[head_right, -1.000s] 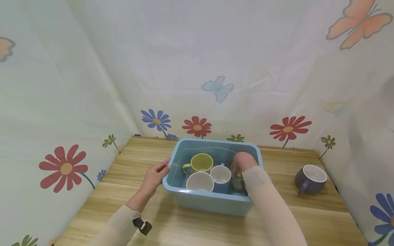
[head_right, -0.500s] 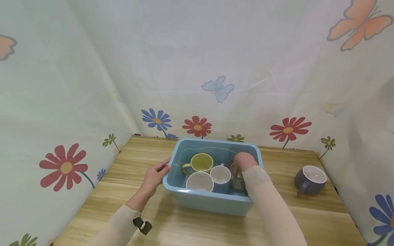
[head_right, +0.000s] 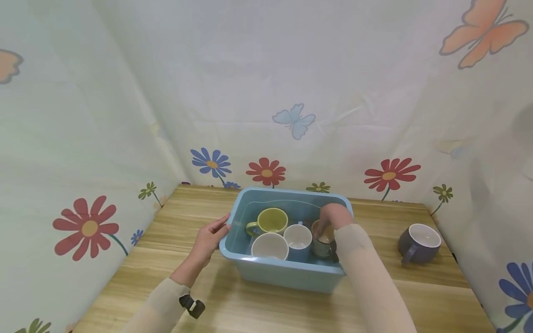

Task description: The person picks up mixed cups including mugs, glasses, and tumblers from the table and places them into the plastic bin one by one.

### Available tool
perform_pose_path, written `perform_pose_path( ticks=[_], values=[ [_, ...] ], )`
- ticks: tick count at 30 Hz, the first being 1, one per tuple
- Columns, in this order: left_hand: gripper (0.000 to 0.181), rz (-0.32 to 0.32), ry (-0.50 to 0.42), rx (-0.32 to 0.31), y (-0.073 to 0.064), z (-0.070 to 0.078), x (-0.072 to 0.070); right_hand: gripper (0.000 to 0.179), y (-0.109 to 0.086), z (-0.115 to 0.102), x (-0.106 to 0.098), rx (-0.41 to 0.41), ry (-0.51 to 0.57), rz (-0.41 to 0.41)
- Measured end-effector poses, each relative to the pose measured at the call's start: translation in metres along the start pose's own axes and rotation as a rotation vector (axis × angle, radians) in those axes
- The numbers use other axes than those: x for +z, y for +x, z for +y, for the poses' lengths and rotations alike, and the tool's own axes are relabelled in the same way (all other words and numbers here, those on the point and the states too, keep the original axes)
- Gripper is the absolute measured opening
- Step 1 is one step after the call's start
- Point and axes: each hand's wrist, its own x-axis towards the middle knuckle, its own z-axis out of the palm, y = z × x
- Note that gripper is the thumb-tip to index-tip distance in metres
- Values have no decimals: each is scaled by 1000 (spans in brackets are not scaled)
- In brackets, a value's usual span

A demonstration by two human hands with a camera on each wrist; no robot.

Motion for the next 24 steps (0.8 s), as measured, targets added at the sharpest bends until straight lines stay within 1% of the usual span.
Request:
perform_pose_path(
  ticks=[2, 4, 6, 9, 12, 17, 23, 24],
  values=[
    [45, 0, -5, -2, 0, -1, 0, 49, -1, 3, -1, 10, 58, 18],
    [45, -1, -4, 0, 0, -1, 0, 44, -3, 5, -1, 21, 148, 42],
    [45, 2, -4, -3, 0, -2, -1, 41, -4, 7, -2, 22, 204, 54],
    [46, 3, 0, -8, 1, -2, -1, 39, -4, 9, -3, -10, 234, 48],
    [46, -1, -3, -12, 2, -1, -1, 36, -2, 10, -4, -37, 204, 36],
    [45, -5, -8, 4, 1, -3, 0, 35, 0, 12, -4, -78, 153, 31],
    [46, -6, 1, -4, 2, -2, 0, 39, -1, 11, -10, -147, 101, 81],
    [46, -5, 1, -8, 2, -1, 0, 40, -3, 11, -12, -155, 111, 84]
  ],
)
